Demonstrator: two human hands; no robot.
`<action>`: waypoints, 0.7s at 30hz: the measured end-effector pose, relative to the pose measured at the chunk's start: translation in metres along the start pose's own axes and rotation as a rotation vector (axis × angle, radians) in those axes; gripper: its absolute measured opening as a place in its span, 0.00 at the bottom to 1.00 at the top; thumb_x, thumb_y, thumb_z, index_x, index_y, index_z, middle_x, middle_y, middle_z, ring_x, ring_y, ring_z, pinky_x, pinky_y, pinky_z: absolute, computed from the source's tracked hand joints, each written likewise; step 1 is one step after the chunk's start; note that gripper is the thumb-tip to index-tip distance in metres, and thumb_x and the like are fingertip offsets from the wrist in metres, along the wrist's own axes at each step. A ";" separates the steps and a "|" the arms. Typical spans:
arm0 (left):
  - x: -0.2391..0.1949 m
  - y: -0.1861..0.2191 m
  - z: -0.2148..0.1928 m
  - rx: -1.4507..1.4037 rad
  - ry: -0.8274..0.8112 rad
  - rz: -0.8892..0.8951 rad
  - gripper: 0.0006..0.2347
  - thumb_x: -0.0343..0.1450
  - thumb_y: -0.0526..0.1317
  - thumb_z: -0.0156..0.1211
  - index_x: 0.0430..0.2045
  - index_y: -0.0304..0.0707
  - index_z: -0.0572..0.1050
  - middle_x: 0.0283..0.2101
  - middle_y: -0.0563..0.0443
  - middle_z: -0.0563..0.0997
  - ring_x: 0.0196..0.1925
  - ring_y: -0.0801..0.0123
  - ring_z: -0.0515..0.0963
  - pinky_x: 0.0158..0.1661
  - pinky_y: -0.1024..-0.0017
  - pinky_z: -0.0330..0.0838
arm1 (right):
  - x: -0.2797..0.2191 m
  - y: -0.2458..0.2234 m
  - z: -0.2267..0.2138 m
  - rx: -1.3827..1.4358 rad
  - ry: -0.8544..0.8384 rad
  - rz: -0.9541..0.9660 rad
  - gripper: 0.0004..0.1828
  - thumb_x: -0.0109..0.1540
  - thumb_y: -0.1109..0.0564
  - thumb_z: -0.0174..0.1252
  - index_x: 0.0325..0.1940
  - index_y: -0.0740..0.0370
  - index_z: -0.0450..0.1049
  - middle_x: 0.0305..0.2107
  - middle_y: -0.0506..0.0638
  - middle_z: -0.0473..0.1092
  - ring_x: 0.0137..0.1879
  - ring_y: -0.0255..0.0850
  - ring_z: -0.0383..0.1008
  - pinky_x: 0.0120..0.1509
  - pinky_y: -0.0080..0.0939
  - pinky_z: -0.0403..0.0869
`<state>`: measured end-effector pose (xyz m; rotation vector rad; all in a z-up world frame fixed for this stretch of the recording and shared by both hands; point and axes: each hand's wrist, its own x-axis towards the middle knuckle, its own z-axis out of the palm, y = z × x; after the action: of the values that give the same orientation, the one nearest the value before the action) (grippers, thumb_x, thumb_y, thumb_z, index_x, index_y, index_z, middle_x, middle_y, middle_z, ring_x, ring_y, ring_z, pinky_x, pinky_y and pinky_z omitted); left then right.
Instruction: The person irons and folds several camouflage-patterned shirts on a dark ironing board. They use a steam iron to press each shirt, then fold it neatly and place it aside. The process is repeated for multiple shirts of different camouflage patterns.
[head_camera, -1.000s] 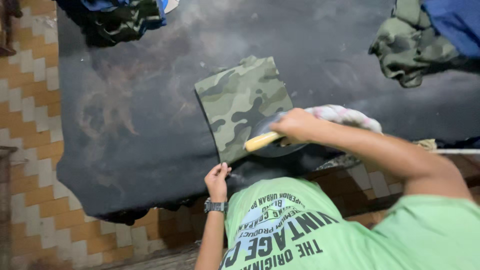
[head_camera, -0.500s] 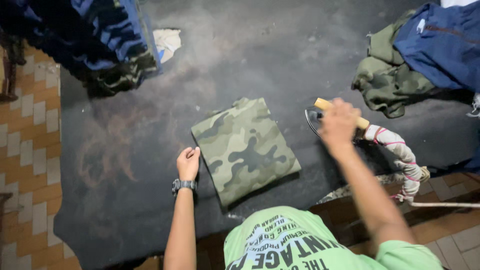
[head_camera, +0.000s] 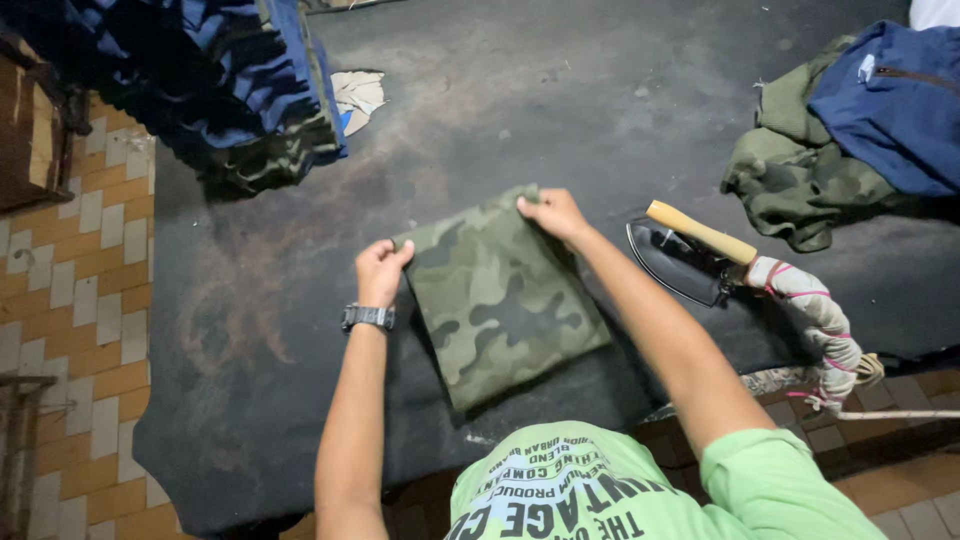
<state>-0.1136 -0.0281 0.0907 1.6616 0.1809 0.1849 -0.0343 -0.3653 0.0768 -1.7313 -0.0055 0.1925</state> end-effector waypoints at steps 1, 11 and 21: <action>-0.011 0.028 -0.005 0.035 0.023 0.118 0.08 0.70 0.38 0.71 0.29 0.32 0.79 0.29 0.64 0.75 0.30 0.84 0.69 0.32 0.79 0.65 | -0.005 -0.018 -0.007 -0.003 0.013 -0.160 0.14 0.64 0.49 0.66 0.41 0.64 0.80 0.33 0.43 0.74 0.41 0.31 0.71 0.46 0.37 0.72; -0.169 0.105 -0.037 0.311 -0.017 0.527 0.09 0.66 0.28 0.69 0.36 0.33 0.79 0.42 0.46 0.80 0.40 0.65 0.79 0.45 0.71 0.74 | -0.150 -0.041 -0.086 -0.196 0.004 -0.673 0.17 0.56 0.68 0.65 0.49 0.63 0.76 0.50 0.54 0.72 0.56 0.42 0.73 0.60 0.39 0.72; -0.238 -0.051 -0.002 0.561 0.114 0.242 0.13 0.64 0.28 0.57 0.40 0.34 0.82 0.50 0.40 0.82 0.49 0.51 0.82 0.51 0.63 0.75 | -0.218 0.064 -0.036 -0.523 0.253 0.030 0.11 0.60 0.53 0.59 0.44 0.54 0.82 0.40 0.49 0.79 0.46 0.46 0.80 0.51 0.43 0.74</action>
<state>-0.3460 -0.0754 0.0372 2.2333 0.1218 0.4430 -0.2516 -0.4362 0.0466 -2.2678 0.1688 -0.0126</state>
